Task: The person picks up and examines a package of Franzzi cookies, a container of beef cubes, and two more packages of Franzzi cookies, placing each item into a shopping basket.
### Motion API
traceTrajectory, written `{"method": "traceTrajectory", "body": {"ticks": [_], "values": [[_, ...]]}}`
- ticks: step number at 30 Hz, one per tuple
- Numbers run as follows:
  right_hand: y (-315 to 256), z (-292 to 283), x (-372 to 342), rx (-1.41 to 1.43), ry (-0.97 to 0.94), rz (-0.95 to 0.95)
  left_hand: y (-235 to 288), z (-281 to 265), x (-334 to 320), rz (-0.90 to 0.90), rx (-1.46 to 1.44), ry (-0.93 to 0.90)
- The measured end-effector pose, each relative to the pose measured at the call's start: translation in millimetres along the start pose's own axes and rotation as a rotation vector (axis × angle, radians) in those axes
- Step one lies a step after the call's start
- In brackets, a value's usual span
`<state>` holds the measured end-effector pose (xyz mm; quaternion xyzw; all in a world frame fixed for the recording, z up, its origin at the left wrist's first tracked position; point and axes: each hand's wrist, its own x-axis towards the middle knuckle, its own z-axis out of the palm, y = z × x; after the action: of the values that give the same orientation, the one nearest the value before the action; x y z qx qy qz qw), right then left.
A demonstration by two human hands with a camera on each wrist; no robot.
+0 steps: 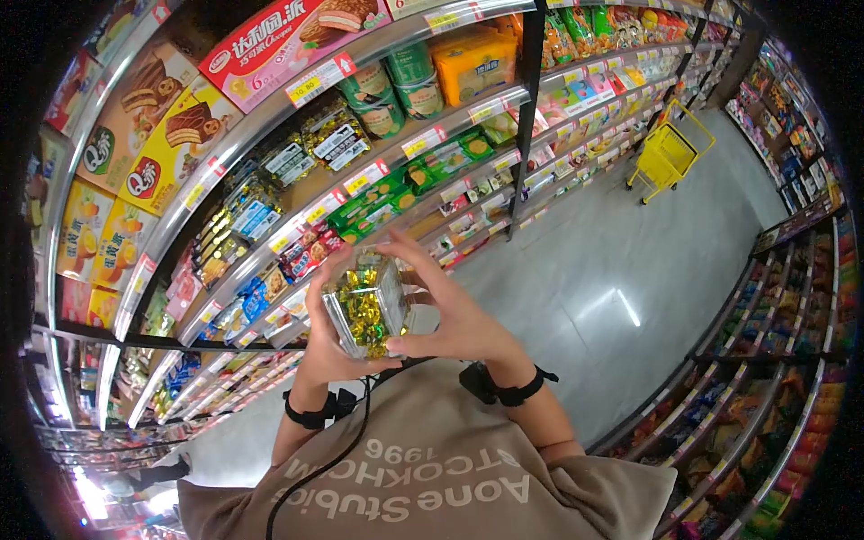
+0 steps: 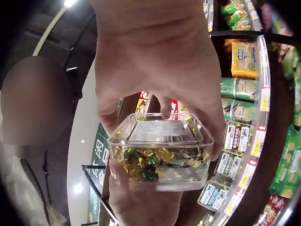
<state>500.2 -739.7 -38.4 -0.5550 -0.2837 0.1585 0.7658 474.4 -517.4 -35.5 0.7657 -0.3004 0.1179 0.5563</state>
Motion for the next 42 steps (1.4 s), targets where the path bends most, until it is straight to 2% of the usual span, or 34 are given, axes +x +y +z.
{"method": "traceTrajectory", "body": {"ticks": [8, 14, 17, 20, 26, 29, 32, 35, 38, 42], "values": [[3.2, -0.3, -24.0, -0.066, 0.07, -0.115, 1.2, 16.2, 6.5, 0.137, 0.057, -0.061], [0.6, 1.6, -38.1, -0.003, 0.167, -0.059, 2.3, 27.0, 8.5, 0.075, 0.029, -0.104], [17.3, 1.5, -45.5, 0.026, 0.279, -0.103, 11.3, 32.4, 11.9, 0.077, 0.108, -0.208], [7.6, -1.4, -56.4, 0.072, 0.319, -0.064, 2.3, 43.0, 9.8, 0.086, 0.069, -0.239], [2.1, -8.4, -71.0, -0.105, 0.424, -0.21, 1.3, 58.0, 23.8, 0.219, 0.079, -0.301], [-8.7, -6.1, -61.9, -0.224, 0.309, -0.246, -0.5, 46.4, 11.6, 0.13, -0.092, -0.233], [-22.3, 4.8, -50.4, -0.296, 0.256, -0.129, 4.9, 32.9, -3.5, 0.004, -0.32, -0.112], [-1.4, 15.6, -39.6, -0.271, 0.314, -0.078, -0.9, 10.4, -23.6, -0.095, -0.441, -0.075], [-0.8, 25.0, -26.3, -0.266, 0.261, -0.13, 15.6, 8.6, -33.8, -0.207, -0.567, 0.023], [-4.3, 34.2, -16.0, -0.309, 0.238, -0.143, 22.2, -1.3, -44.1, -0.223, -0.692, 0.117]]}}
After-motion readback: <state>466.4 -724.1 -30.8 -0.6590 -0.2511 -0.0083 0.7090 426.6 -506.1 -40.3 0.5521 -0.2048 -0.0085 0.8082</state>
